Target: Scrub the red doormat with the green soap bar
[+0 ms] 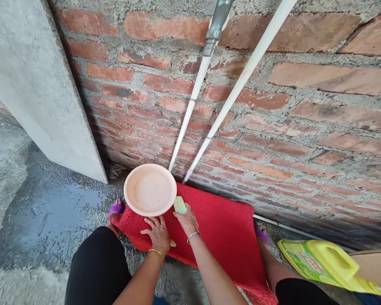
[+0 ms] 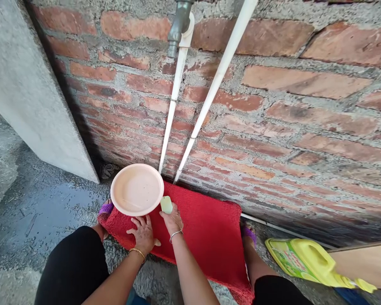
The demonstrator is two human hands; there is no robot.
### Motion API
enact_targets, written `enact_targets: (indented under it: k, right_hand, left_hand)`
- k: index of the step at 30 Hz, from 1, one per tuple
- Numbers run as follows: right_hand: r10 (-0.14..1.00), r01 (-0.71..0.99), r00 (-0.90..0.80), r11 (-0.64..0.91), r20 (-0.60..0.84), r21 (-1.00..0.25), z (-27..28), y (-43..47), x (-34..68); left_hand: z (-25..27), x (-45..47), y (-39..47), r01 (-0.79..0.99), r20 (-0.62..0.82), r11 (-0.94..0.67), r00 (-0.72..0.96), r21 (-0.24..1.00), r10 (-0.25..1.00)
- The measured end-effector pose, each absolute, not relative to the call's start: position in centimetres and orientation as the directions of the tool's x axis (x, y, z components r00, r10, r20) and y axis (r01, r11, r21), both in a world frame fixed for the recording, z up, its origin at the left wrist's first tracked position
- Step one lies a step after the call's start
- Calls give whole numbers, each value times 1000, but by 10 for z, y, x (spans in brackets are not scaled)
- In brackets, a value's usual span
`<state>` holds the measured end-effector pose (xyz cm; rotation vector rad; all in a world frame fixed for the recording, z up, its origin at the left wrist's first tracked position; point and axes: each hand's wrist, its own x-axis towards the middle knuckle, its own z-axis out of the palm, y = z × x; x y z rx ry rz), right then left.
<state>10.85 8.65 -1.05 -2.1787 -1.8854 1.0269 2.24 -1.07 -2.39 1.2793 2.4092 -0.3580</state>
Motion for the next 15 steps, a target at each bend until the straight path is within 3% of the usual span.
enact_targets:
  k: [3,9,15]
  right_hand:
    - [899,865,-1,-220,-438,-452,-10,88,115]
    - [909,851,148,-318,-390,-419,-16,97,145]
    - [923,868,11,-199,-384,-455,-18,93,108]
  left_hand:
    - [-23,22,-10,831,-454,556,-506,-28,733]
    - [-24,22,-8,821,-468,571,-511,-16,721]
    - [-19,20,-11,826,-453,563,-513,-31,729]
